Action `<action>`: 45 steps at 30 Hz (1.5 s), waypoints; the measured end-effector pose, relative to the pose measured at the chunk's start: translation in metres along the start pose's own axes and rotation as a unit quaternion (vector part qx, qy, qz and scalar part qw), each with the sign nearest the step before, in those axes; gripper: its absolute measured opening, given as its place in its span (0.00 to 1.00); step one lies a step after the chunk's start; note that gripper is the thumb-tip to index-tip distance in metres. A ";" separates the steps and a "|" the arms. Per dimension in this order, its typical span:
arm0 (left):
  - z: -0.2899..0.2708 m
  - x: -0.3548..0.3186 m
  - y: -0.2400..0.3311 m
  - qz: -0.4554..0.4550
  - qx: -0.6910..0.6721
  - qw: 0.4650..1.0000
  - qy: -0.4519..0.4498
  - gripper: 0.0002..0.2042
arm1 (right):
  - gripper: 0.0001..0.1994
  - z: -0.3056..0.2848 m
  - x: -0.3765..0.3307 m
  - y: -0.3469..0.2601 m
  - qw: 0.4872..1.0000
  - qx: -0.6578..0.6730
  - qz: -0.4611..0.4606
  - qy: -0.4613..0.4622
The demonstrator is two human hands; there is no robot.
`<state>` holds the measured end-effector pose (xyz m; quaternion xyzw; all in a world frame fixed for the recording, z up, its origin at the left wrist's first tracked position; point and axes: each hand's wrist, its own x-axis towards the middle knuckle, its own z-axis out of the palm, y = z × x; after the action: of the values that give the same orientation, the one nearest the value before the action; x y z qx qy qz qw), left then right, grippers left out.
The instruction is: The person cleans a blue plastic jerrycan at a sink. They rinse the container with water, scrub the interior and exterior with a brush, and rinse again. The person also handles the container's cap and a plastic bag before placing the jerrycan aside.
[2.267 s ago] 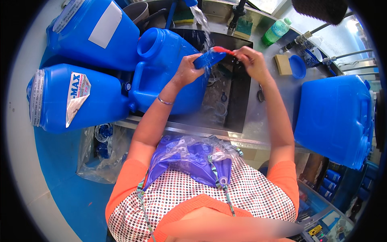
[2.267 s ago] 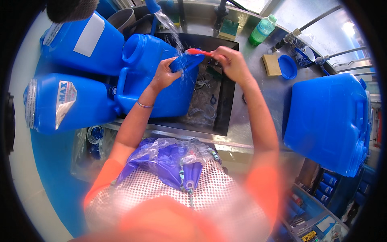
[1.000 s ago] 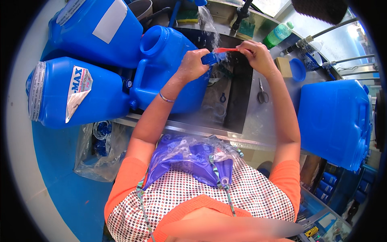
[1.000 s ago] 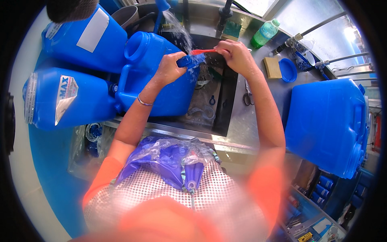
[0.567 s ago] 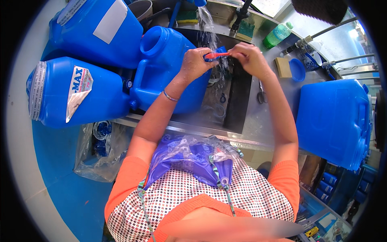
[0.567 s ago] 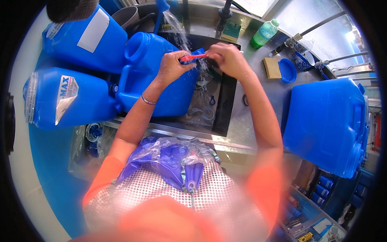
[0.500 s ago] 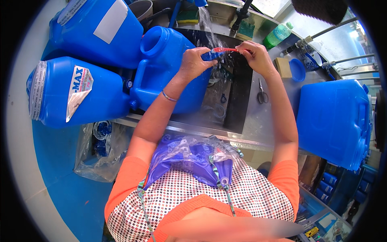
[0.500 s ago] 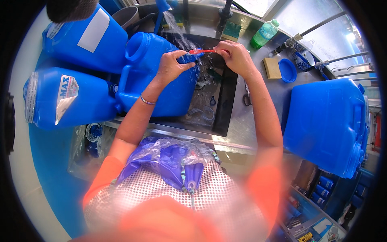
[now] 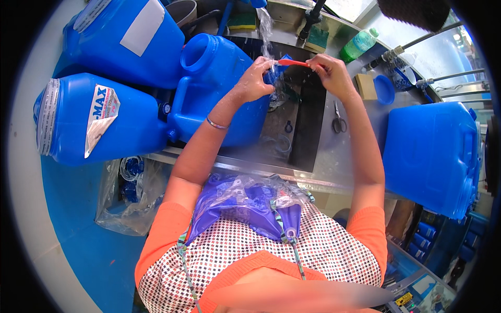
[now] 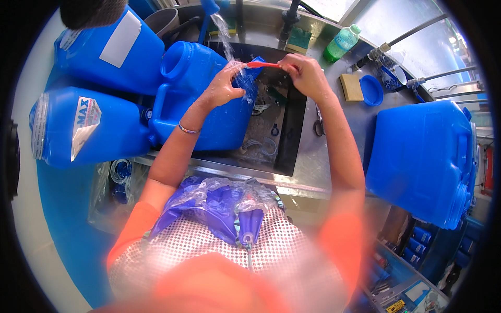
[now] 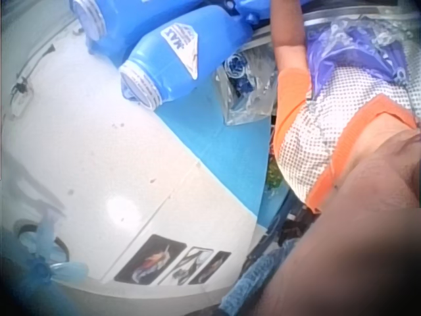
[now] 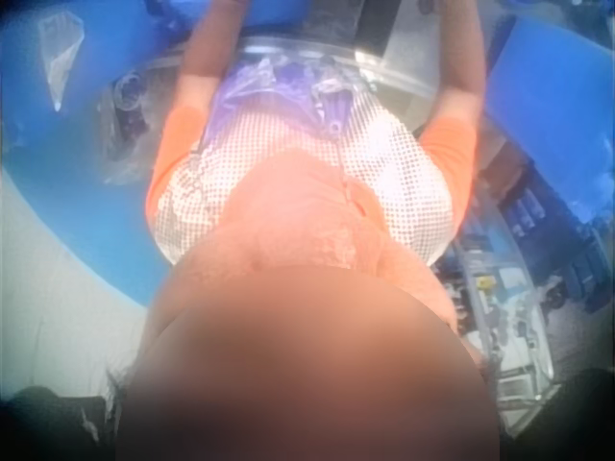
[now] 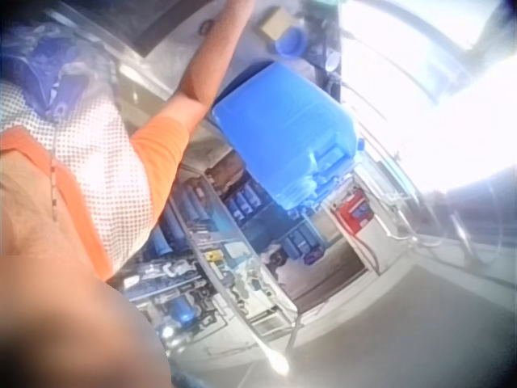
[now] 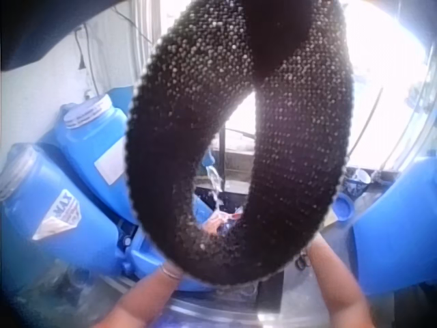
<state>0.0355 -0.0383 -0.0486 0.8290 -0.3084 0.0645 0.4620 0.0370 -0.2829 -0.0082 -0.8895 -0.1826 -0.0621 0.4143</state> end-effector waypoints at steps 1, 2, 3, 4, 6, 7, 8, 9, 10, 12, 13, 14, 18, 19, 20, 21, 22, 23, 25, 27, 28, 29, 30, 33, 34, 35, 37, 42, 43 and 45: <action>0.000 -0.001 -0.001 -0.038 -0.019 0.999 -0.018 0.28 | 0.03 0.000 0.000 0.000 0.997 -0.018 -0.065 -0.028; 0.001 -0.001 -0.001 -0.100 -0.030 0.994 -0.045 0.31 | 0.03 0.000 0.001 -0.001 0.993 -0.043 -0.104 -0.047; 0.001 -0.001 -0.002 -0.102 -0.095 0.989 -0.047 0.31 | 0.03 0.000 0.000 -0.001 0.982 -0.061 -0.160 -0.079; 0.001 -0.002 -0.002 -0.129 -0.152 0.978 -0.058 0.31 | 0.03 0.001 0.001 -0.002 0.988 -0.027 -0.146 -0.052; 0.001 -0.002 -0.001 -0.145 -0.325 0.932 -0.066 0.29 | 0.02 0.002 0.000 -0.003 0.994 -0.034 -0.108 -0.001; 0.000 -0.001 -0.001 -0.185 -0.367 0.910 -0.050 0.28 | 0.02 0.002 -0.001 -0.003 0.994 -0.027 -0.101 0.041; -0.001 -0.001 -0.001 -0.198 -0.417 0.886 -0.041 0.28 | 0.01 0.002 -0.001 -0.004 0.990 -0.049 -0.135 -0.003; -0.003 0.000 -0.001 -0.209 -0.474 0.855 -0.033 0.25 | 0.01 0.003 -0.002 -0.004 0.987 -0.080 -0.139 -0.020; -0.005 0.001 -0.001 -0.205 -0.536 0.819 -0.013 0.23 | 0.01 0.004 -0.002 -0.004 0.984 -0.108 -0.142 -0.027; -0.007 0.005 -0.003 -0.194 -0.662 0.723 0.038 0.16 | 0.02 0.010 -0.004 -0.004 0.982 -0.153 -0.109 0.001; -0.007 0.006 -0.004 -0.210 -0.683 0.697 0.058 0.13 | 0.03 0.014 -0.007 -0.005 0.981 -0.143 -0.124 0.038; -0.007 0.007 -0.005 -0.232 -0.696 0.674 0.086 0.11 | 0.03 0.020 -0.009 -0.006 0.981 -0.135 -0.121 0.075; -0.001 0.004 -0.012 -0.320 -0.696 0.627 0.139 0.08 | 0.04 0.053 -0.027 -0.010 0.990 -0.037 -0.103 0.089; 0.001 0.002 -0.013 -0.329 -0.691 0.625 0.153 0.08 | 0.04 0.061 -0.034 -0.012 0.995 -0.022 -0.038 0.087; 0.002 0.000 -0.015 -0.330 -0.705 0.601 0.181 0.08 | 0.04 0.067 -0.038 -0.012 0.993 -0.002 -0.042 0.113; 0.003 -0.001 -0.017 -0.344 -0.708 0.589 0.185 0.09 | 0.04 0.071 -0.041 -0.012 0.990 0.018 -0.016 0.142; 0.004 -0.002 -0.019 -0.341 -0.719 0.579 0.176 0.09 | 0.04 0.075 -0.044 -0.012 0.992 0.002 -0.042 0.119; 0.005 -0.002 -0.020 -0.366 -0.708 0.572 0.192 0.10 | 0.04 0.078 -0.046 -0.012 0.993 -0.015 -0.049 0.111; 0.008 -0.001 -0.021 -0.331 -0.727 0.562 0.214 0.14 | 0.04 0.080 -0.046 -0.011 0.990 -0.019 -0.050 0.127; 0.009 0.001 -0.019 -0.328 -0.721 0.554 0.256 0.15 | 0.03 0.081 -0.045 -0.011 0.981 0.015 -0.023 0.191; 0.009 0.002 -0.018 -0.331 -0.717 0.549 0.275 0.15 | 0.04 0.080 -0.044 -0.012 0.983 0.011 0.046 0.179; 0.009 0.003 -0.017 -0.321 -0.706 0.555 0.299 0.15 | 0.04 0.081 -0.043 -0.012 0.988 -0.018 -0.012 0.153; 0.008 0.002 -0.015 -0.340 -0.735 0.526 0.259 0.14 | 0.04 0.081 -0.043 -0.013 0.986 -0.048 -0.035 0.153; 0.006 0.001 -0.016 -0.306 -0.784 0.495 0.214 0.14 | 0.03 0.081 -0.042 -0.015 0.982 -0.045 -0.054 0.178; 0.006 -0.001 -0.018 -0.284 -0.763 0.527 0.243 0.12 | 0.03 0.081 -0.041 -0.015 0.980 -0.025 -0.042 0.193; 0.005 -0.003 -0.022 -0.308 -0.761 0.507 0.264 0.11 | 0.03 0.081 -0.041 -0.015 0.972 0.001 -0.013 0.236; 0.001 -0.007 -0.033 -0.305 -0.790 0.459 0.267 0.10 | 0.03 0.081 -0.041 -0.013 0.977 0.052 -0.009 0.206; 0.008 -0.023 -0.054 -0.299 -0.832 0.428 0.189 0.08 | 0.02 0.078 -0.038 -0.004 0.973 0.080 0.018 0.214; 0.009 -0.025 -0.056 -0.300 -0.841 0.421 0.164 0.08 | 0.02 0.077 -0.038 -0.003 0.963 0.098 0.047 0.247; 0.009 -0.028 -0.059 -0.321 -0.843 0.410 0.132 0.08 | 0.02 0.076 -0.038 -0.002 0.971 0.125 0.007 0.204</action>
<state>0.0449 -0.0109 -0.1073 0.0411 0.1460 -0.2722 0.9502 -0.0017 -0.2348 -0.0661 -0.8005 -0.0947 -0.2160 0.5510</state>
